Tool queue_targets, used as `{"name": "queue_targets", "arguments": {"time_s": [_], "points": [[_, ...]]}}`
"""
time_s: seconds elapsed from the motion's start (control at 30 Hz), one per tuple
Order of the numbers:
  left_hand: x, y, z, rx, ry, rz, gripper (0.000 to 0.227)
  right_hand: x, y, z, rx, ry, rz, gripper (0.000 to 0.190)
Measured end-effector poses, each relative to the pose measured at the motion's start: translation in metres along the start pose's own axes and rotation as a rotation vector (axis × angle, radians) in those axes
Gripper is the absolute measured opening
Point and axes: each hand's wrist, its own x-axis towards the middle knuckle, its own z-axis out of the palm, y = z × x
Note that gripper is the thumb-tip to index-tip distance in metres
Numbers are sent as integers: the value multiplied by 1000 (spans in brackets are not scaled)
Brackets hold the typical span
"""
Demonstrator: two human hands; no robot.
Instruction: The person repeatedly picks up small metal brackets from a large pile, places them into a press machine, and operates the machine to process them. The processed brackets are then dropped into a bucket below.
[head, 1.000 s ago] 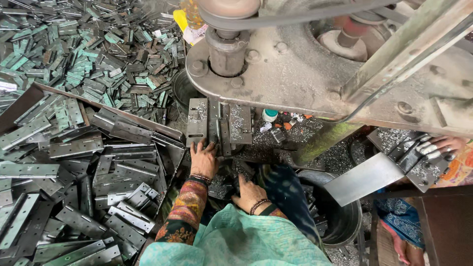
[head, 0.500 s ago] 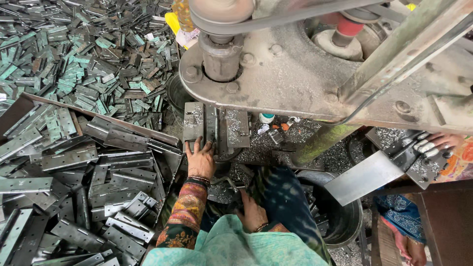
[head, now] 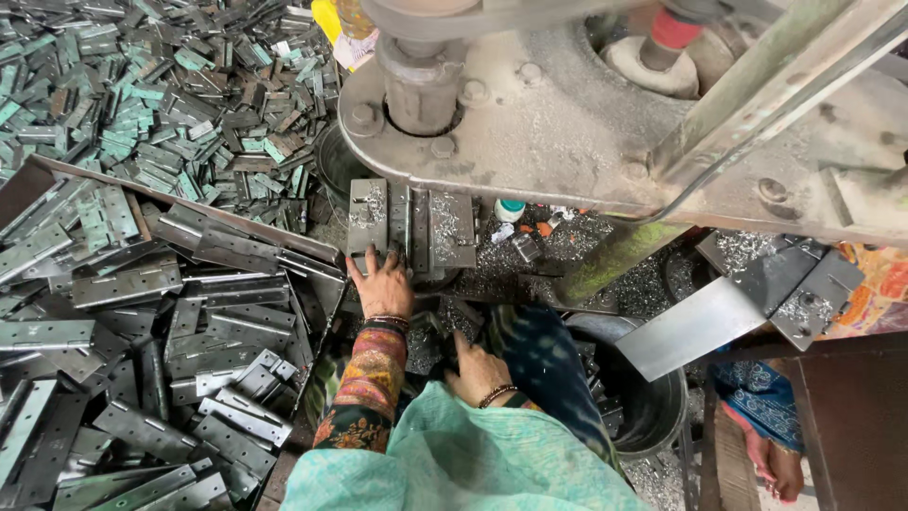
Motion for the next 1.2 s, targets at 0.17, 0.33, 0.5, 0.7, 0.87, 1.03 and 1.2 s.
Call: {"name": "queue_targets", "arguments": {"time_s": [0.17,0.33,0.5,0.7,0.87,1.03,1.2], "points": [[29,1,-9,-67,14,-22,38,1,6,29,43,106,-7,83],[32,-10,-3,-70,73,29,40,9,23,70,134,242,-59,82],[28,-6,12,-121,149,31,42,4,20,49,149,165,-27,85],[60,5,15,-55,2,21,38,3,0,3,8,21,-7,84],[77,7,4,-48,21,9,40,2,7,31,51,79,18,80],[71,1,1,-127,78,22,40,7,24,71,97,141,12,77],[85,-1,-2,-69,76,36,43,7,10,32,130,175,-30,93]]}}
